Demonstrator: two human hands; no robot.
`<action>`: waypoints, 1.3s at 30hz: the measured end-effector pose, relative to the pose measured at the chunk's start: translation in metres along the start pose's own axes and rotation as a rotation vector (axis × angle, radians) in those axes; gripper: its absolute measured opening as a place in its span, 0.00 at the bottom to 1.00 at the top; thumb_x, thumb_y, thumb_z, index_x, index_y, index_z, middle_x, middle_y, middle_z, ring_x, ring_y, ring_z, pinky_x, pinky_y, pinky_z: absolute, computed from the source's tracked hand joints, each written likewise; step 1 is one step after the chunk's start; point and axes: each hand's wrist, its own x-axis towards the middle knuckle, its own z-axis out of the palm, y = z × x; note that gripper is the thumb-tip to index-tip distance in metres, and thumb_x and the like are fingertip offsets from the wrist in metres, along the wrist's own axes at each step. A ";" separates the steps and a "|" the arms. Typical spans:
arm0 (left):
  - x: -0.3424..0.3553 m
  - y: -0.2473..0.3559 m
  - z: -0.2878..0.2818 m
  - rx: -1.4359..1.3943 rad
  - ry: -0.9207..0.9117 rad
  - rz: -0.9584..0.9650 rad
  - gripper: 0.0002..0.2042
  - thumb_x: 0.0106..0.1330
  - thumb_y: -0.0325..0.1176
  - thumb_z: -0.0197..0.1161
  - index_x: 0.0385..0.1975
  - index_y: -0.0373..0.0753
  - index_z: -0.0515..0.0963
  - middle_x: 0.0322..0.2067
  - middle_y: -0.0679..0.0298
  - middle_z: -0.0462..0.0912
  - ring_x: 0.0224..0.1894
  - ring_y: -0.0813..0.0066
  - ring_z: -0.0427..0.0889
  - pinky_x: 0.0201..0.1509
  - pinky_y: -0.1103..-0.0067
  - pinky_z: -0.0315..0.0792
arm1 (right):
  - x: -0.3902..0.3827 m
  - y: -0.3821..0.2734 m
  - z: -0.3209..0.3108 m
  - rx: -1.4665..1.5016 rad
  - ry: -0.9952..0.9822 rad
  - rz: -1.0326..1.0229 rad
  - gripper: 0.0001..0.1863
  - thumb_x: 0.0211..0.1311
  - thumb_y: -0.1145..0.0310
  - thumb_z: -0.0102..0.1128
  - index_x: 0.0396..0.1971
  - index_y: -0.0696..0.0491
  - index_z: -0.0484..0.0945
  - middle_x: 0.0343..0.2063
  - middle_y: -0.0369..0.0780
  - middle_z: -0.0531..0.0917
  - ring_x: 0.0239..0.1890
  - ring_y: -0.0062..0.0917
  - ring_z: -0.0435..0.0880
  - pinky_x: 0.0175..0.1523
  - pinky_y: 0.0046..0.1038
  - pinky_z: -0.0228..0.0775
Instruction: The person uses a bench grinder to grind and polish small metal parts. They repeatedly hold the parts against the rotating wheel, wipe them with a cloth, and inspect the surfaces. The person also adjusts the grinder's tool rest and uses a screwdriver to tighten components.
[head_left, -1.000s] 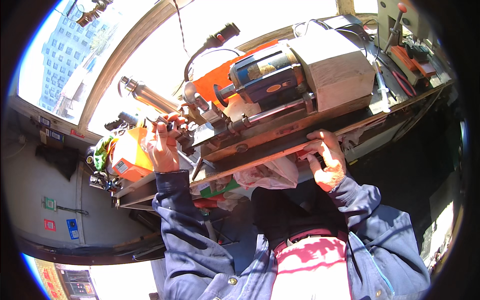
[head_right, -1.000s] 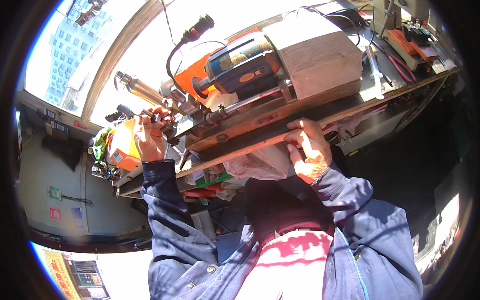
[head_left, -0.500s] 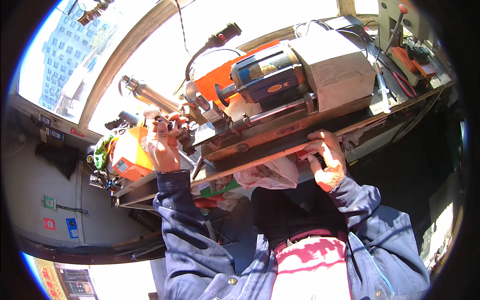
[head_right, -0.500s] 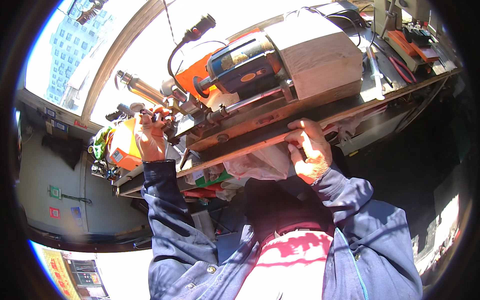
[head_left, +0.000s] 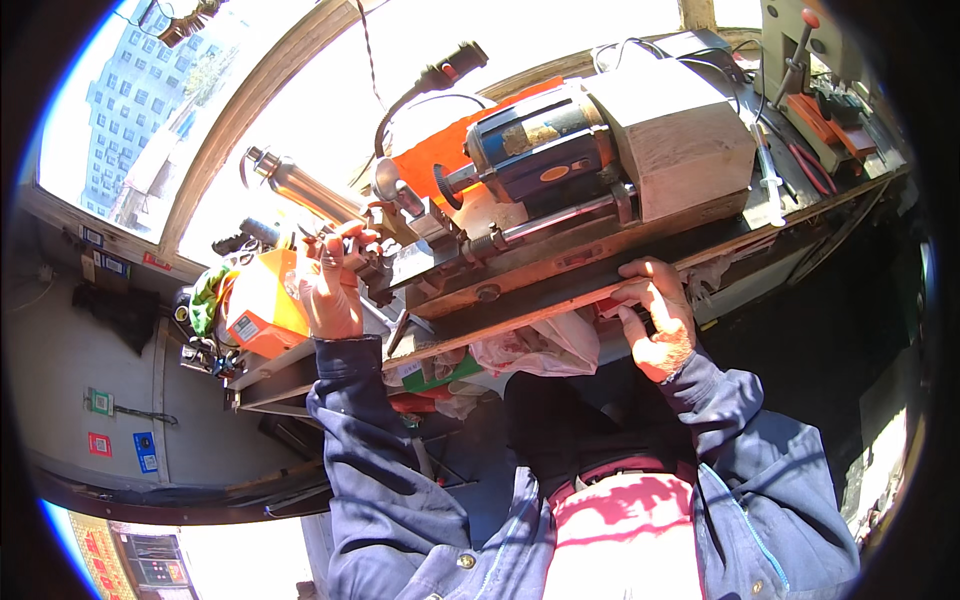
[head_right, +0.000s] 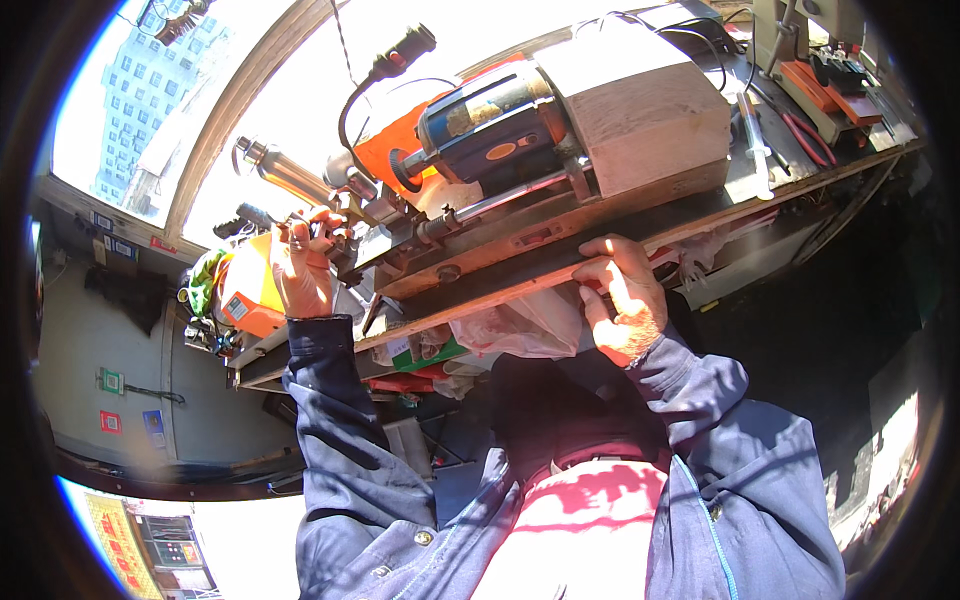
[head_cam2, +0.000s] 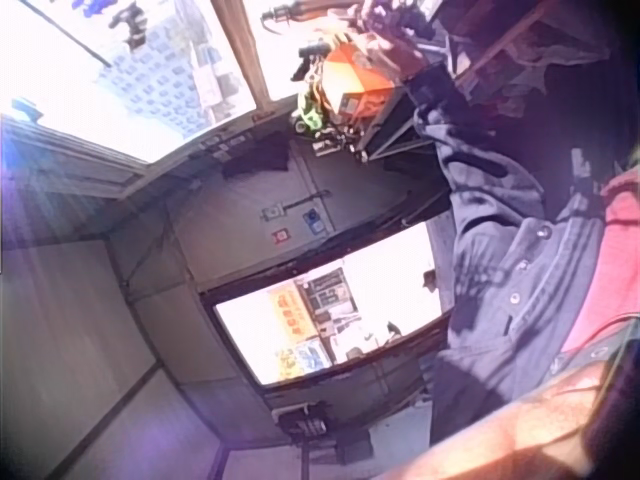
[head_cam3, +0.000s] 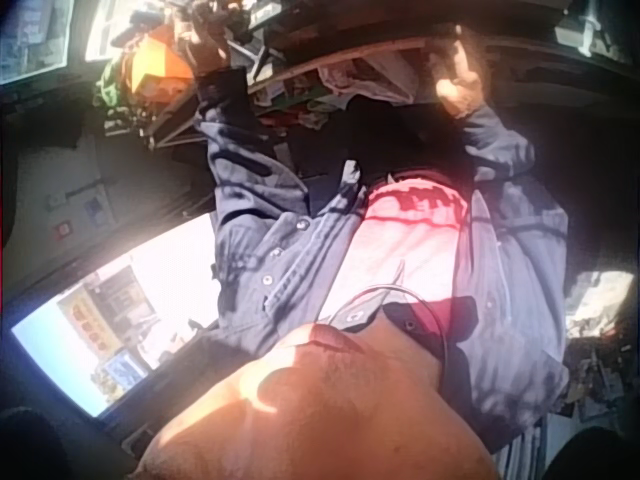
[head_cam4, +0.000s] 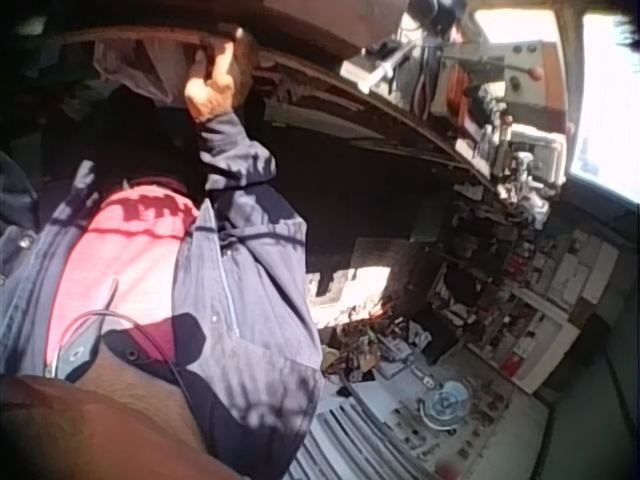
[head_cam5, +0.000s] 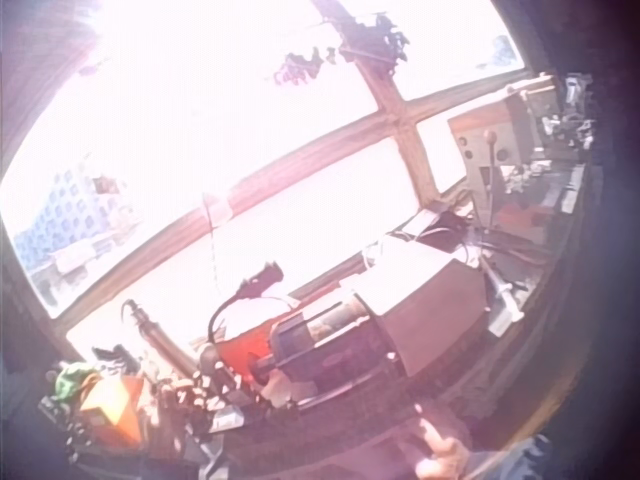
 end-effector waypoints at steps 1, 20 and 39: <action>0.001 -0.001 0.000 0.008 -0.008 0.010 0.18 0.75 0.41 0.63 0.54 0.34 0.72 0.48 0.51 0.84 0.48 0.61 0.87 0.50 0.68 0.84 | 0.000 0.000 0.000 -0.003 0.000 0.002 0.13 0.51 0.85 0.63 0.37 0.57 0.81 0.51 0.44 0.78 0.52 0.37 0.80 0.45 0.28 0.83; 0.002 -0.007 -0.014 -0.085 0.011 -0.035 0.22 0.76 0.41 0.61 0.59 0.30 0.71 0.49 0.50 0.84 0.50 0.61 0.86 0.54 0.65 0.82 | -0.002 0.004 0.002 -0.018 0.021 0.002 0.13 0.50 0.84 0.65 0.37 0.55 0.82 0.51 0.43 0.79 0.53 0.38 0.80 0.48 0.31 0.80; 0.000 0.002 -0.008 -0.155 -0.015 -0.087 0.24 0.75 0.39 0.63 0.61 0.26 0.70 0.48 0.49 0.83 0.47 0.55 0.86 0.54 0.64 0.82 | -0.001 0.001 0.001 -0.012 0.024 0.000 0.13 0.50 0.84 0.65 0.37 0.55 0.81 0.51 0.43 0.79 0.53 0.38 0.80 0.48 0.31 0.80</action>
